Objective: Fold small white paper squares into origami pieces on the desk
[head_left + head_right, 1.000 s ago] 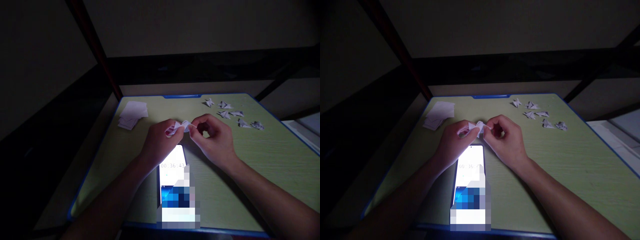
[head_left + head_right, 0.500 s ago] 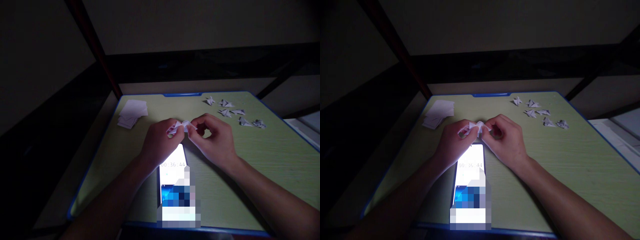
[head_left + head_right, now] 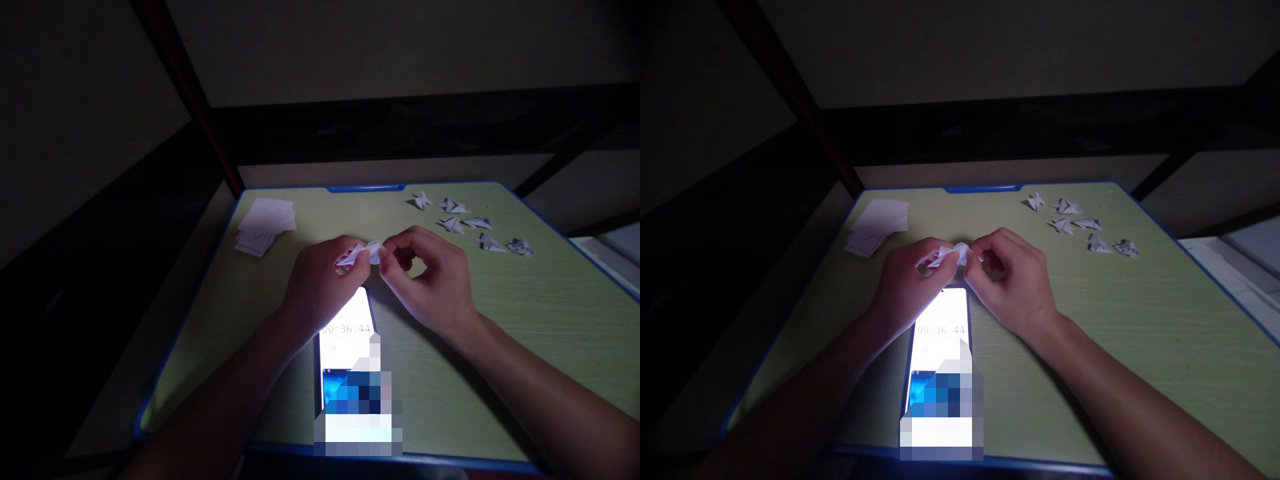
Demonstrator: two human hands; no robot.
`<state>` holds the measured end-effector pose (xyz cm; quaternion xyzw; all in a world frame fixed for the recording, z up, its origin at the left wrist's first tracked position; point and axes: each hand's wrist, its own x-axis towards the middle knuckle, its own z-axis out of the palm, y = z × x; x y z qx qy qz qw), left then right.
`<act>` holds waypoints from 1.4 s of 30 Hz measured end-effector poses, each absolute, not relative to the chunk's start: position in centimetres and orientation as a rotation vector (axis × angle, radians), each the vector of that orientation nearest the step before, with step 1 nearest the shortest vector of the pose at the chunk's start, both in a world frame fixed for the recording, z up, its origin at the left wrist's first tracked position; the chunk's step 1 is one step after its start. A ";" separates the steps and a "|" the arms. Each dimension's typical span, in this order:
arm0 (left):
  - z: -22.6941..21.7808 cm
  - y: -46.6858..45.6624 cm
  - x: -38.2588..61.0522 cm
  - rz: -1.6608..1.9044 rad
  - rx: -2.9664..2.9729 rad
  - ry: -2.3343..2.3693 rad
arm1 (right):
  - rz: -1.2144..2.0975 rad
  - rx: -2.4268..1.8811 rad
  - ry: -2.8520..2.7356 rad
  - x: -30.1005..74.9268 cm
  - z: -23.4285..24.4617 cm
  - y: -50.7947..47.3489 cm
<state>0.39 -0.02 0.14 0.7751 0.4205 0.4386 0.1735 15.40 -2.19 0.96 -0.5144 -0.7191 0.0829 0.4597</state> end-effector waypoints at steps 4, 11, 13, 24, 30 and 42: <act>0.1 0.0 0.4 1.250 2.240 1.167 | 0.219 -1.267 -1.761 15.5 0.9 -2.0; 0.2 0.0 0.3 1.255 2.282 1.163 | 0.233 -1.286 -1.744 15.4 0.8 -2.0; 0.1 0.0 0.3 1.240 2.264 1.164 | 0.237 -1.275 -1.747 15.4 0.8 -2.1; 0.1 0.0 0.4 1.261 2.233 1.150 | 0.263 -1.255 -1.794 15.5 0.9 -2.1; 0.1 0.1 0.3 1.235 2.253 1.181 | 0.222 -1.248 -1.832 15.5 1.0 -2.2; 0.2 0.3 0.1 1.239 2.199 1.285 | 0.490 -1.211 -1.752 15.5 0.7 -2.1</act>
